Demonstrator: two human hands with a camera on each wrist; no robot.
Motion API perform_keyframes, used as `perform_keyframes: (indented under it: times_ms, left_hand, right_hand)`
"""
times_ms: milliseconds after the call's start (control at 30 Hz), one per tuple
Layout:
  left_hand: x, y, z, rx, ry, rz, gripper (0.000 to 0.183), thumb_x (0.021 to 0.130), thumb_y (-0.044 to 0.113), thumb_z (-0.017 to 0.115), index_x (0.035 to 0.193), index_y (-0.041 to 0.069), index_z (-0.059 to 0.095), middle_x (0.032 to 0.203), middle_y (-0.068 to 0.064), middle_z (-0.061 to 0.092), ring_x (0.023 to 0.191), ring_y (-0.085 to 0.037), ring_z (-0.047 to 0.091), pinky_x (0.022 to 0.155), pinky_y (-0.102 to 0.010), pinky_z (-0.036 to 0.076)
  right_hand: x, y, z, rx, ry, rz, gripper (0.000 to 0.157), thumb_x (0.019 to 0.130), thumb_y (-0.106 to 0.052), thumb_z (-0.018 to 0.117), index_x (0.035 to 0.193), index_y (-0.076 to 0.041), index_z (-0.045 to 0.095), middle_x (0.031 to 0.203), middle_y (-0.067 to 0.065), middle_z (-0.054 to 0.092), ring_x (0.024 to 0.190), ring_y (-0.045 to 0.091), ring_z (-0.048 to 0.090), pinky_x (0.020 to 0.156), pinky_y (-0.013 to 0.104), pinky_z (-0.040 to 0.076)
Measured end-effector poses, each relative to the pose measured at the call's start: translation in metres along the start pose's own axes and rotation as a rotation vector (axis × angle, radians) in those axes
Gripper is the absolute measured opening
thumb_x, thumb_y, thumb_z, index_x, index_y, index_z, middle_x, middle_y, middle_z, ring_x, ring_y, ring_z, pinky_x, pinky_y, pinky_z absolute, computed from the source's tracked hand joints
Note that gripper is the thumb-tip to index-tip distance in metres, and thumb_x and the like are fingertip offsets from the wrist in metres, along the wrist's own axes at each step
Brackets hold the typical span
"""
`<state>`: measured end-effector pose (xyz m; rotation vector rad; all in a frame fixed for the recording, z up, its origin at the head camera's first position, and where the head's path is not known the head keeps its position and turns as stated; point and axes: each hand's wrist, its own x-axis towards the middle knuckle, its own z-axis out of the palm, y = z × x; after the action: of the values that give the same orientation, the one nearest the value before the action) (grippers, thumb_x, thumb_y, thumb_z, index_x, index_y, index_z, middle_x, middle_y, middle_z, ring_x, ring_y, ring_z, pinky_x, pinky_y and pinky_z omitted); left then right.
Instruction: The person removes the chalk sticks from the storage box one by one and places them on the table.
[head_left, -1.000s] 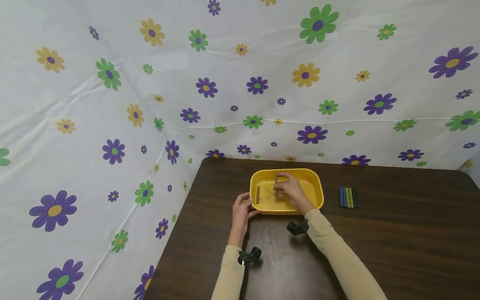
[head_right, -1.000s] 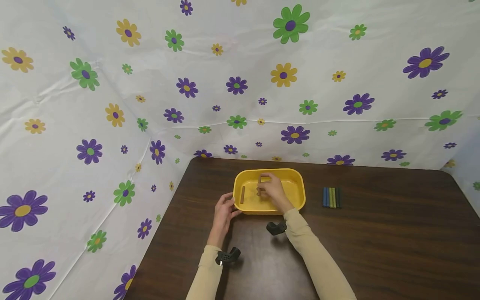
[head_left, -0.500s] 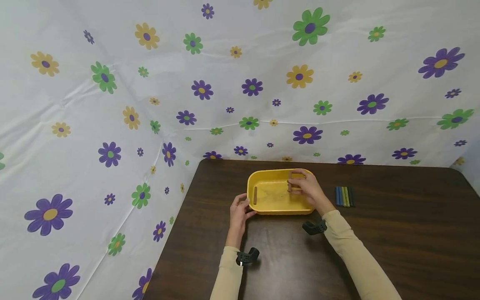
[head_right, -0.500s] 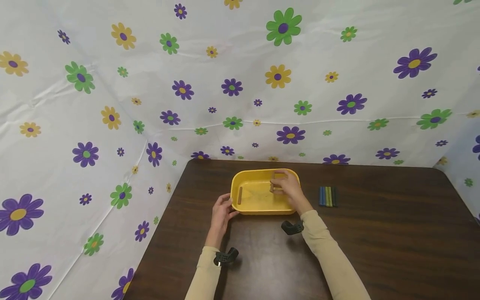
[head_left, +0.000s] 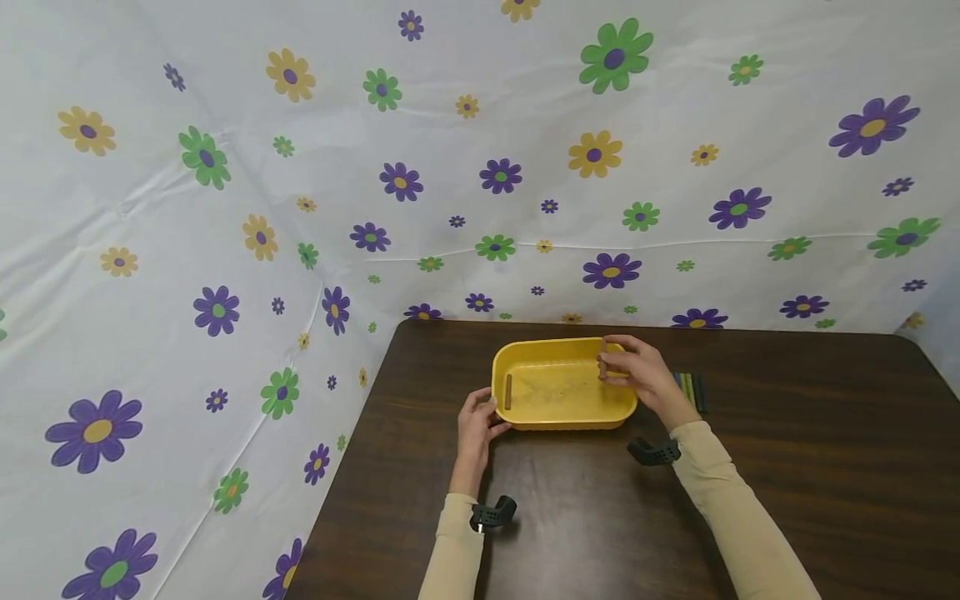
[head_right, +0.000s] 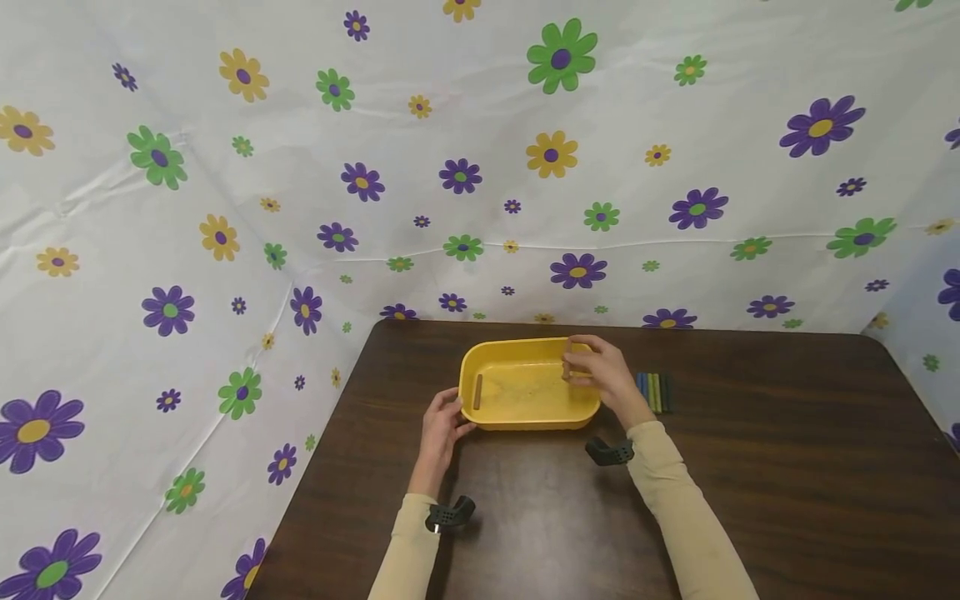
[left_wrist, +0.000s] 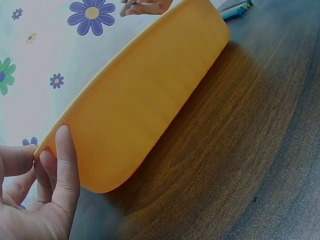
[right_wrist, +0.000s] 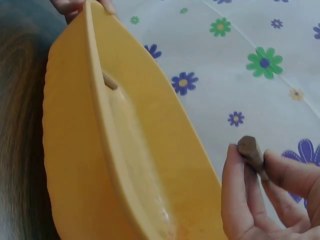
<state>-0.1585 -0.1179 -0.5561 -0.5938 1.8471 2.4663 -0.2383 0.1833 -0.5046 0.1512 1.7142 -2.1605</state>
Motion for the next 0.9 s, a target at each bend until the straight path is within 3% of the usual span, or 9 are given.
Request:
perform_keyframes:
  times_ms: [167, 300, 667, 900]
  left_hand:
    - [0.000, 0.000, 0.000, -0.004, -0.002, -0.008, 0.038, 0.106, 0.010, 0.057, 0.140, -0.006, 0.051, 0.101, -0.017, 0.059, 0.076, -0.016, 0.061, 0.063, -0.028, 0.060]
    - [0.000, 0.000, 0.001, -0.004, -0.004, -0.003, 0.038, 0.106, 0.011, 0.057, 0.140, -0.006, 0.051, 0.103, -0.018, 0.060, 0.076, -0.017, 0.062, 0.064, -0.028, 0.060]
    - [0.000, 0.001, 0.001, 0.000, 0.005, 0.003, 0.037, 0.105, 0.012, 0.059, 0.138, -0.004, 0.054, 0.107, -0.020, 0.060, 0.077, -0.017, 0.063, 0.065, -0.028, 0.060]
    - [-0.001, 0.000, 0.002, 0.013, 0.018, 0.003, 0.034, 0.105, 0.012, 0.059, 0.136, -0.002, 0.057, 0.100, -0.014, 0.060, 0.076, -0.015, 0.064, 0.065, -0.027, 0.060]
  right_hand:
    - [-0.004, -0.003, -0.012, 0.011, -0.008, -0.003, 0.063, 0.101, -0.009, 0.067, 0.155, 0.003, 0.036, 0.110, 0.004, 0.066, 0.087, 0.014, 0.073, 0.081, 0.035, 0.062]
    - [-0.008, -0.004, -0.023, 0.019, 0.003, -0.005, 0.065, 0.101, -0.009, 0.067, 0.156, 0.002, 0.035, 0.104, 0.002, 0.073, 0.085, 0.016, 0.075, 0.077, 0.032, 0.062]
    - [-0.021, 0.005, -0.064, 0.048, 0.035, -0.035, 0.049, 0.101, -0.011, 0.068, 0.145, -0.011, 0.046, 0.100, -0.003, 0.072, 0.093, 0.014, 0.073, 0.080, 0.031, 0.062]
    - [-0.033, 0.009, -0.085, 0.077, 0.048, -0.029, 0.049, 0.101, -0.012, 0.068, 0.145, -0.012, 0.047, 0.102, -0.004, 0.072, 0.093, 0.014, 0.072, 0.080, 0.030, 0.062]
